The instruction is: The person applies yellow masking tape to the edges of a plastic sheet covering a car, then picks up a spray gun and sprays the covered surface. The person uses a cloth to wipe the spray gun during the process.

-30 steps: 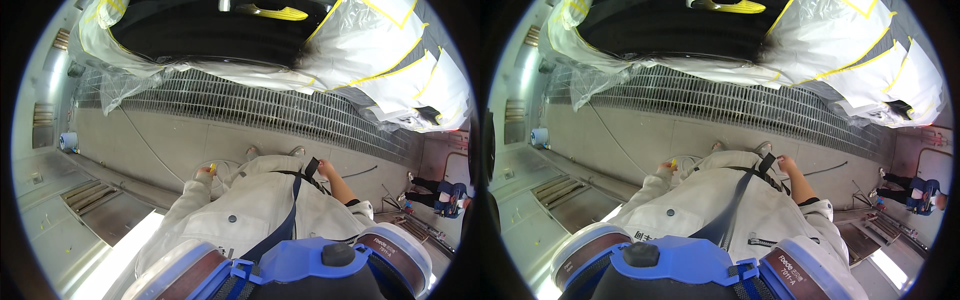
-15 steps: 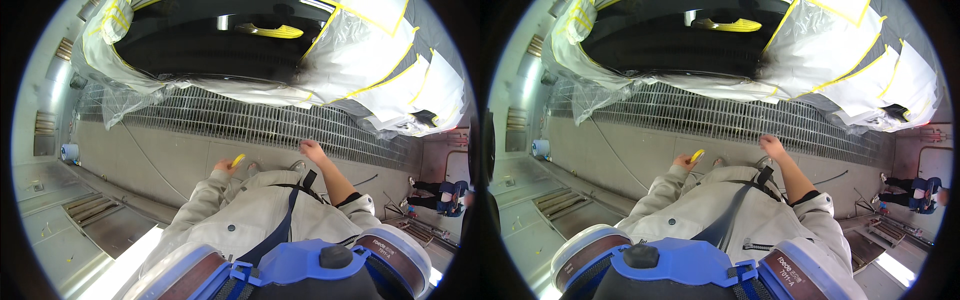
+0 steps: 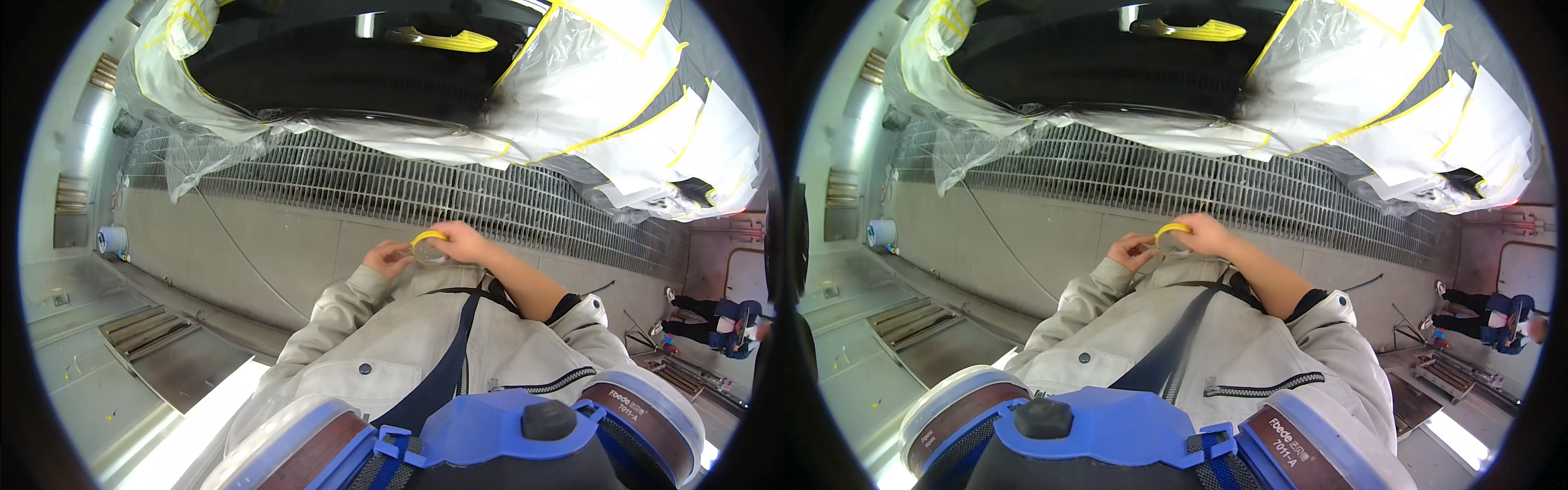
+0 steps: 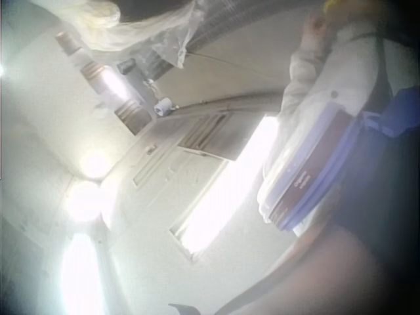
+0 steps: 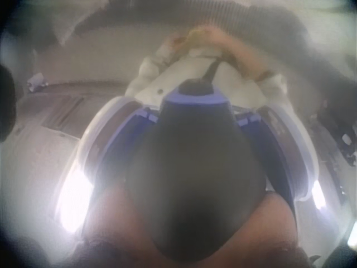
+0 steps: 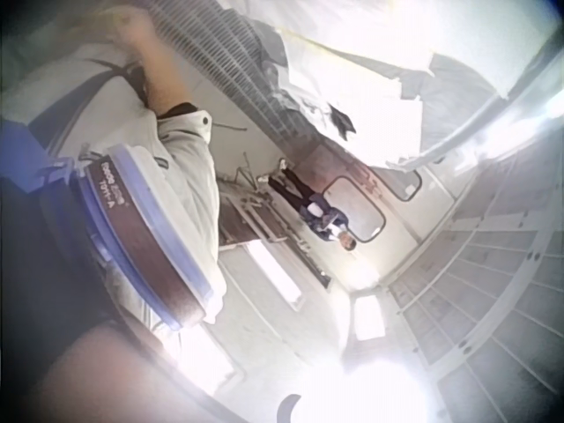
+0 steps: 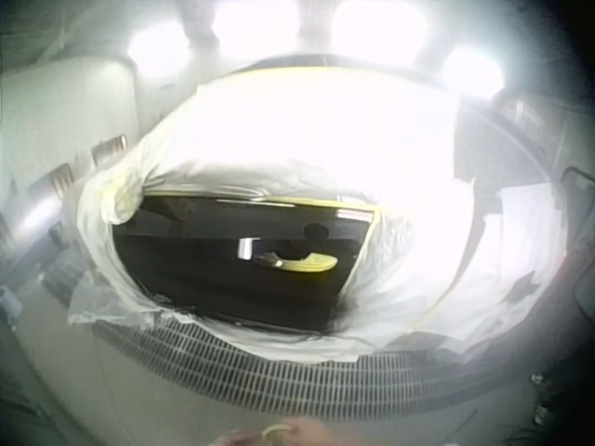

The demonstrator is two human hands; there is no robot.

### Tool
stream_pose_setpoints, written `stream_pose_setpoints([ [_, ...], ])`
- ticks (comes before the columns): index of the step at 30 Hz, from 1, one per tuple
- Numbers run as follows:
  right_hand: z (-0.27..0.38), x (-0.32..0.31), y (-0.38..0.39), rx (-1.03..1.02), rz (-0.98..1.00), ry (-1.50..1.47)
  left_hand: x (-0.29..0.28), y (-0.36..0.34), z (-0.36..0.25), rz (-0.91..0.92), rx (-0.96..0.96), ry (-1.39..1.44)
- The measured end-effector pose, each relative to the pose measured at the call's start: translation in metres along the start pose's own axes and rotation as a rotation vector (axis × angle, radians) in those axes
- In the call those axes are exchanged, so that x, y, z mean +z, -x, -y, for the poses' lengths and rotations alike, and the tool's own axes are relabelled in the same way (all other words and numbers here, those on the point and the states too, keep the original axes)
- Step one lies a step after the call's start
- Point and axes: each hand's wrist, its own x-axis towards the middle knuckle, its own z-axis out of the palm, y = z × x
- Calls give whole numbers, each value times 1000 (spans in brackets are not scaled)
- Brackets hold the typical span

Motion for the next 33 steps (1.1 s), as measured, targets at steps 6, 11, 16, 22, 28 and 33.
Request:
stream_pose_setpoints([
  [6,-82,-34,41,105,-431,-37,2,30,136,126,-458,-173],
  [11,-186,-50,73,550,-111,137,26,73,216,273,-590,-170],
  [16,-253,-6,92,521,-55,499,64,106,240,240,-829,-210],
  [22,-272,43,65,767,135,376,109,131,256,312,-1229,-524],
  [28,-312,65,44,670,100,477,143,128,250,552,-1187,-786],
  [33,-339,78,25,599,29,459,160,83,233,683,-1411,-899],
])
